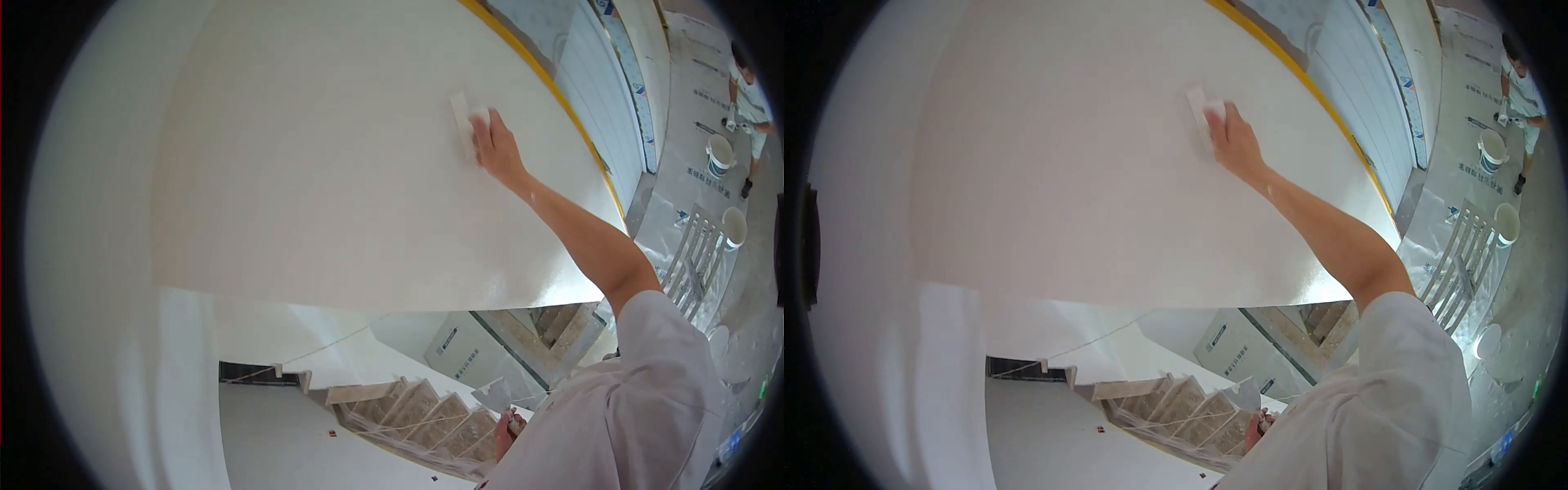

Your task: Applying and smoothing putty on a wall using a putty knife and a hawk.

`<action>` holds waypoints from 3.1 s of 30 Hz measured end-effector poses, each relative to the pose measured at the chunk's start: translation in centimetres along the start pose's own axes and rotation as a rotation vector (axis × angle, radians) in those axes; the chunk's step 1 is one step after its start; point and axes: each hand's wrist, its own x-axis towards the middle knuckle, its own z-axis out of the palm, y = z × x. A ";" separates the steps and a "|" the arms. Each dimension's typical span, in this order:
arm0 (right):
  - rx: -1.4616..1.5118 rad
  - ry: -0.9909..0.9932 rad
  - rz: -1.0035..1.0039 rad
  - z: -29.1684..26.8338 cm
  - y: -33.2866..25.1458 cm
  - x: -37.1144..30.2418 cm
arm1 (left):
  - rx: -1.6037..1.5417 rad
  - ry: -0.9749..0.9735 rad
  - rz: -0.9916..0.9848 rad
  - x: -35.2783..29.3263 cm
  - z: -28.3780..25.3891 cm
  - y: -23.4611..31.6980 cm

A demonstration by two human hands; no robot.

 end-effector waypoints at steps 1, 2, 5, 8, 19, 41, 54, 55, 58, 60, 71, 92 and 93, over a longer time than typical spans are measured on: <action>0.136 0.011 0.081 0.2 -2.1 1.5 | -0.024 0.016 -0.010 -0.1 -0.3 -0.3; 0.135 0.025 0.081 0.8 -2.2 1.8 | -0.011 0.012 -0.013 0.0 0.4 -0.6; -0.232 -0.107 -0.119 4.5 -2.1 -3.1 | 0.078 0.039 0.028 0.1 2.3 0.3; -0.268 -0.430 -0.283 0.0 4.5 -8.0 | 0.211 0.097 -0.018 0.8 4.2 0.3; -0.506 0.276 -0.524 -6.4 -4.5 14.9 | 0.265 0.046 -0.028 3.1 4.8 -2.9; -0.574 0.050 -0.927 0.2 -26.7 24.2 | 0.151 -0.348 0.179 12.3 0.1 -6.1; -0.836 -0.095 -1.524 1.4 -30.2 25.3 | -0.231 -0.537 -0.222 14.1 -1.1 -6.0; -0.851 -0.097 -1.528 1.1 -31.6 26.6 | -0.228 -0.525 -0.223 14.4 -0.5 -6.3; -0.725 0.191 -1.825 1.1 -35.9 26.7 | -0.230 -0.462 -0.194 13.8 0.3 -6.2; -0.869 -0.100 -1.576 1.7 -36.7 25.3 | -0.232 -0.421 -0.172 13.4 1.0 -6.1; -1.051 -0.158 -1.455 2.8 -37.5 25.1 | -0.216 -0.206 -0.043 11.9 5.4 -4.7; -1.091 -0.421 -1.649 7.2 -36.2 18.7 | -0.152 -0.131 -0.034 14.1 4.0 -5.6; -1.007 -0.192 -1.799 6.8 -36.1 19.3 | -0.177 -0.156 -0.067 12.3 5.6 -4.6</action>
